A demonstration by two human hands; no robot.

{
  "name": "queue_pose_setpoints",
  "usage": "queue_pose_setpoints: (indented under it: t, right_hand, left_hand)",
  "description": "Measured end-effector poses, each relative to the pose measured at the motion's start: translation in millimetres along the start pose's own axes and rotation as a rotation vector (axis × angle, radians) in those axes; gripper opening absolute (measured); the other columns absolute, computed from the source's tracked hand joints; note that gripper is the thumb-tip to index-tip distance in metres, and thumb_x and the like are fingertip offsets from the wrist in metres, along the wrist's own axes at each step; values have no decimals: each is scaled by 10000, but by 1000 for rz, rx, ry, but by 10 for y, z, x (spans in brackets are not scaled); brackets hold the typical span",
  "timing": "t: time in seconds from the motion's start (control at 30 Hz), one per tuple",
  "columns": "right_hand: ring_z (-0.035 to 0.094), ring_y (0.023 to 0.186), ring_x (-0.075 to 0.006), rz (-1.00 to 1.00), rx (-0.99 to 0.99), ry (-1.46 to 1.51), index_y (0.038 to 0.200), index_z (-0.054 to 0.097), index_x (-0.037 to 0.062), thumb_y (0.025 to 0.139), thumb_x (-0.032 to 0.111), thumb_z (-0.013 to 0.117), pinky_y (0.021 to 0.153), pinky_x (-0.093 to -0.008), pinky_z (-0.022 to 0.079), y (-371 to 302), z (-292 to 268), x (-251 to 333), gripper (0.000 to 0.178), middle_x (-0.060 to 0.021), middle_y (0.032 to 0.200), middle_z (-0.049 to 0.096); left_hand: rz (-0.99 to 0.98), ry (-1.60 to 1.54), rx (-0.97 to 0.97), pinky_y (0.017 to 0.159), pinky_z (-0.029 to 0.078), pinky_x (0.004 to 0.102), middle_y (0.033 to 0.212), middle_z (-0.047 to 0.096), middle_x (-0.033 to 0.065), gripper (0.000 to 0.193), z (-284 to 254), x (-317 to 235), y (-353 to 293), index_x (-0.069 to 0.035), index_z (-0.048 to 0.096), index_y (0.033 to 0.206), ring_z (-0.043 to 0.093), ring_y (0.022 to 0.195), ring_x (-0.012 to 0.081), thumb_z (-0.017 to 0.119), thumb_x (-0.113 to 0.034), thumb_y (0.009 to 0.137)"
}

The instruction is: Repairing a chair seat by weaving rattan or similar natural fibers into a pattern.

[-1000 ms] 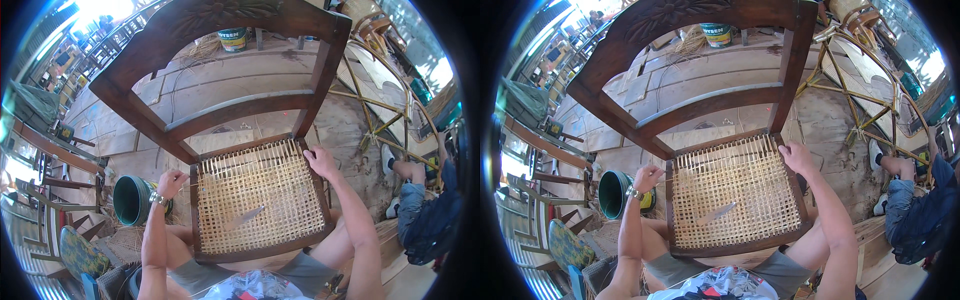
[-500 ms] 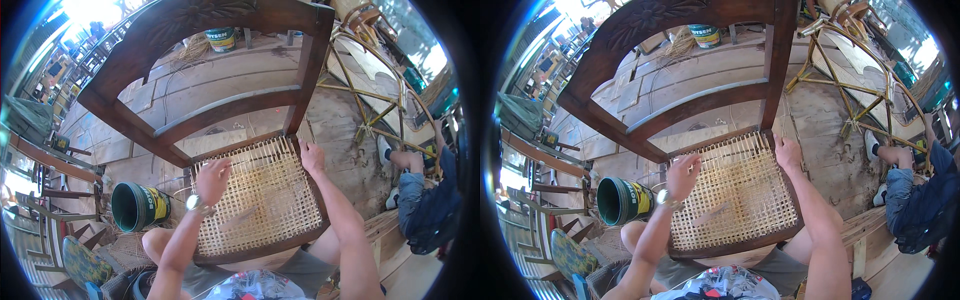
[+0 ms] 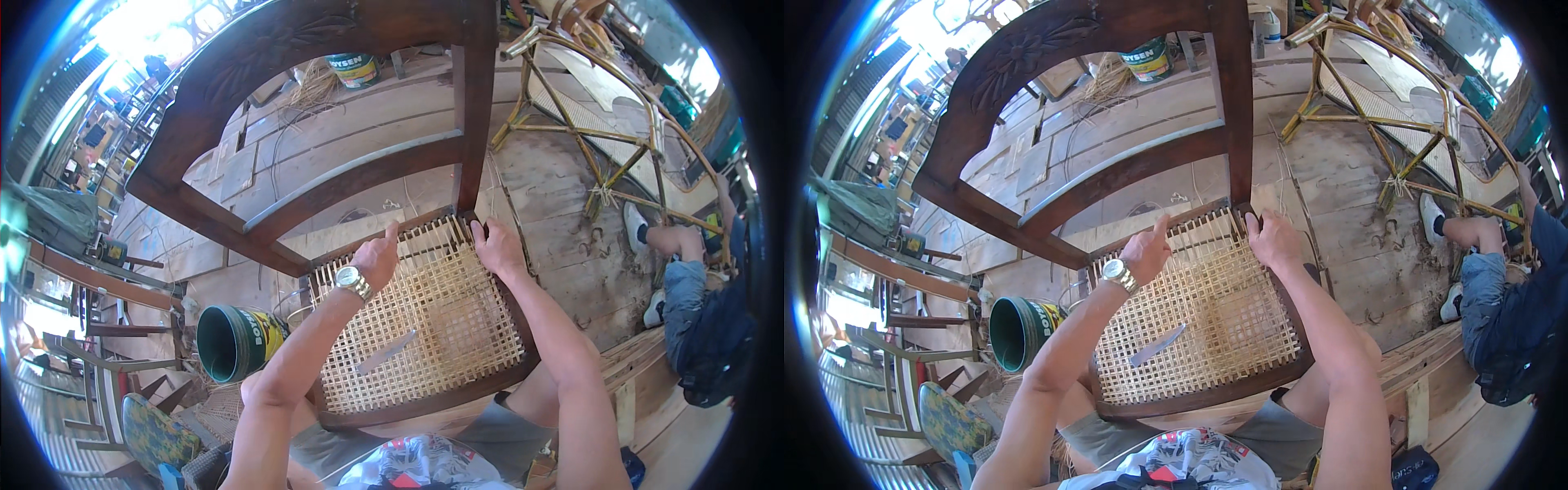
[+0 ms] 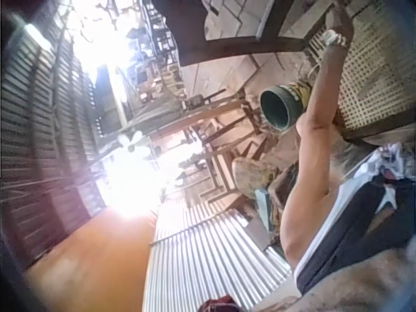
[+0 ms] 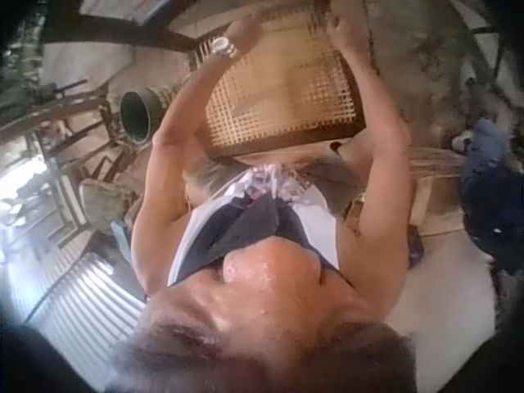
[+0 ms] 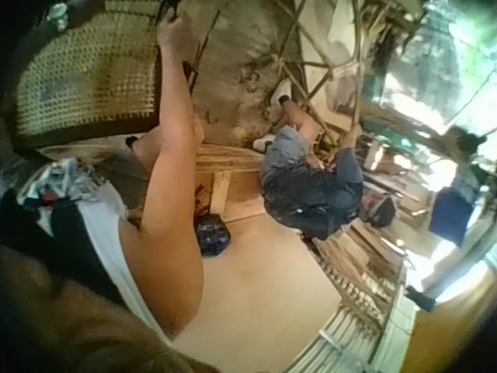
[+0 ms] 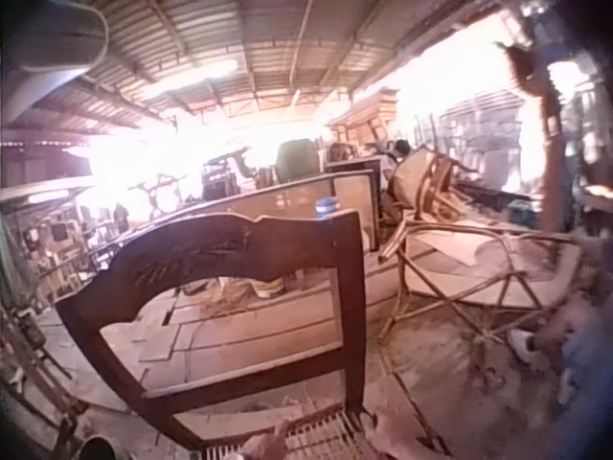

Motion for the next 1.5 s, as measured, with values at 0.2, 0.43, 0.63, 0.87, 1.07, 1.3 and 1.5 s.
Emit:
queue_pose_setpoints:
  t: [0.2, 0.43, 0.63, 0.87, 1.07, 1.3, 1.5]
  right_hand:
    - [647, 1006, -433, 26, 16, -9, 1049, 631, -6, 1015, 448, 456, 876, -519, 515, -45, -45, 43, 488, -244, 1101, 659]
    - [653, 982, -426, -91, -50, 76, 1022, 614, 9, 970, 443, 529, 843, -520, 518, -114, -70, -5, 445, -217, 1064, 658]
    - [656, 977, -419, -86, -50, 77, 1052, 596, 11, 953, 457, 548, 834, -510, 523, -116, -49, -64, 460, -210, 1108, 646]
    - [659, 963, -424, -84, -42, 87, 1061, 589, 13, 954, 458, 548, 826, -501, 529, -108, -60, -90, 459, -208, 1081, 647]
    - [668, 928, -420, -88, -53, 57, 1071, 590, 13, 954, 421, 567, 791, -510, 538, -108, -12, -68, 425, -215, 1059, 651]
    - [657, 925, -430, -205, -134, 92, 1127, 564, 15, 943, 348, 605, 779, -504, 543, -116, -14, -18, 383, -219, 1073, 631]
    - [640, 954, -429, -336, -197, 145, 1175, 524, 22, 955, 313, 606, 810, -503, 531, -111, 16, -45, 374, -214, 1085, 615]
  left_hand:
    - [-73, 280, 82, 655, 585, 491, 794, 703, 262, 575, -60, -335, 78, 72, 330, 1434, 726, 785, 392, 543, -42, 912]
    - [-63, 353, 145, 690, 591, 478, 845, 714, 259, 564, 9, -421, 107, 77, 298, 1457, 735, 835, 367, 493, -44, 942]
    - [-12, 262, 183, 735, 545, 542, 862, 689, 279, 479, -76, -363, 158, 25, 354, 1354, 693, 882, 440, 502, -7, 899]
    - [120, 113, -240, 727, 524, 549, 866, 672, 185, 282, 121, -158, -96, -56, 437, 1113, 661, 811, 429, 596, -134, 894]
    - [38, -61, -229, 653, 488, 549, 773, 655, 190, 260, 111, -15, -54, -94, 450, 1090, 651, 742, 430, 577, -125, 865]
    - [-30, -417, -412, 602, 519, 400, 742, 656, 111, 278, 230, 251, -75, -68, 487, 1002, 662, 665, 280, 678, -72, 800]
    - [-9, -866, -417, 605, 499, 275, 814, 656, 36, 292, 390, 461, -31, -48, 484, 984, 596, 666, 88, 712, -56, 802]
Point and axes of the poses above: each hand's wrist, its own y-axis towards the middle knuckle, its own z-axis out of the palm, x = y × z, the point moved 2 cm from there along y, towards the middle knuckle
